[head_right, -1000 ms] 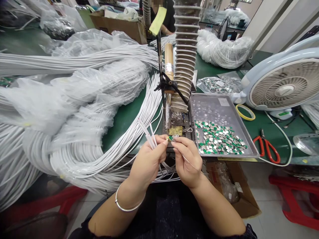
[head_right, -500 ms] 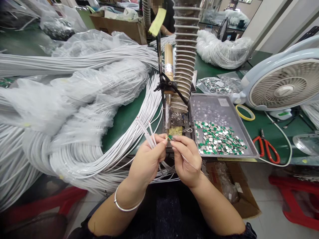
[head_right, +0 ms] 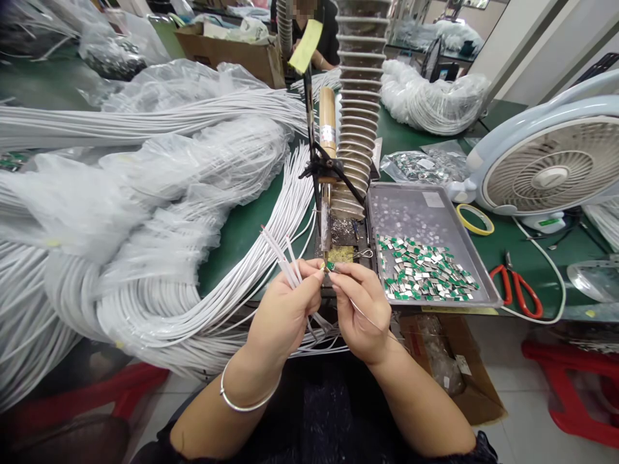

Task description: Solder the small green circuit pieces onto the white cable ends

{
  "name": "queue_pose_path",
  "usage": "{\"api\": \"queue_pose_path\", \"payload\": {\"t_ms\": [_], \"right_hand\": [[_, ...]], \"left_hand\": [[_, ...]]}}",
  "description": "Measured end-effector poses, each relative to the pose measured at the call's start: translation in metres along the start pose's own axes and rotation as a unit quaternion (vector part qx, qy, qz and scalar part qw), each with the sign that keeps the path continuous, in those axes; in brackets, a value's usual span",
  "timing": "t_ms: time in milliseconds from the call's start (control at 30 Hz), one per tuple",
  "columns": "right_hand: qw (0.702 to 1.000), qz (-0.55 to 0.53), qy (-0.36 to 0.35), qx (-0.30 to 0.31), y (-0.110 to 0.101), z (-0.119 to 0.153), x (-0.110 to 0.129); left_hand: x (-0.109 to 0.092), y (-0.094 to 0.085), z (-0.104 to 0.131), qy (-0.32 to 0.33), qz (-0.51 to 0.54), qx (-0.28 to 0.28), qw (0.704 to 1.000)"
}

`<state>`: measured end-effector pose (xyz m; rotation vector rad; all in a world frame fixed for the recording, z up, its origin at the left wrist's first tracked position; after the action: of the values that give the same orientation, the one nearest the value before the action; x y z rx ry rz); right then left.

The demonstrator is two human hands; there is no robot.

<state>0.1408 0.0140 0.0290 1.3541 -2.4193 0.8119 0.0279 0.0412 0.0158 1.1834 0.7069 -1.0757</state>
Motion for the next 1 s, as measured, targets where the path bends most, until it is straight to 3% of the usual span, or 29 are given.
{"api": "queue_pose_path", "payload": {"t_ms": [333,567,700,867,1000], "right_hand": [[0.999,-0.037,0.025,0.007,-0.001,0.007,-0.001],[0.994,-0.053,0.084,0.035,-0.001,0.008,-0.005],[0.994,-0.008,0.080,0.078,0.001,0.003,-0.004],[0.994,0.001,0.074,0.077,0.001,0.003,-0.004],[0.995,-0.014,0.054,0.078,0.001,0.004,-0.003]], "left_hand": [[0.010,-0.006,-0.001,-0.016,-0.005,0.016,1.000],[0.012,-0.013,0.001,0.006,-0.046,0.059,0.997],[0.011,-0.017,0.001,0.038,-0.109,0.073,0.991],[0.012,-0.019,0.001,0.030,-0.206,0.094,0.973],[0.006,-0.016,0.001,0.026,-0.209,0.110,0.971]]}}
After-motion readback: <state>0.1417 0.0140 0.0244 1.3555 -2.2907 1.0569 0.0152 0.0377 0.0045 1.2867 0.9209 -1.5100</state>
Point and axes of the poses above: each hand's wrist, its own z-axis away from the middle knuckle, its own y-axis out of the palm, x = y × z, the point moved 4 cm from there along -z, towards the middle knuckle, and after that the axes turned 9 degrees about -z, right-handed, at the moved point
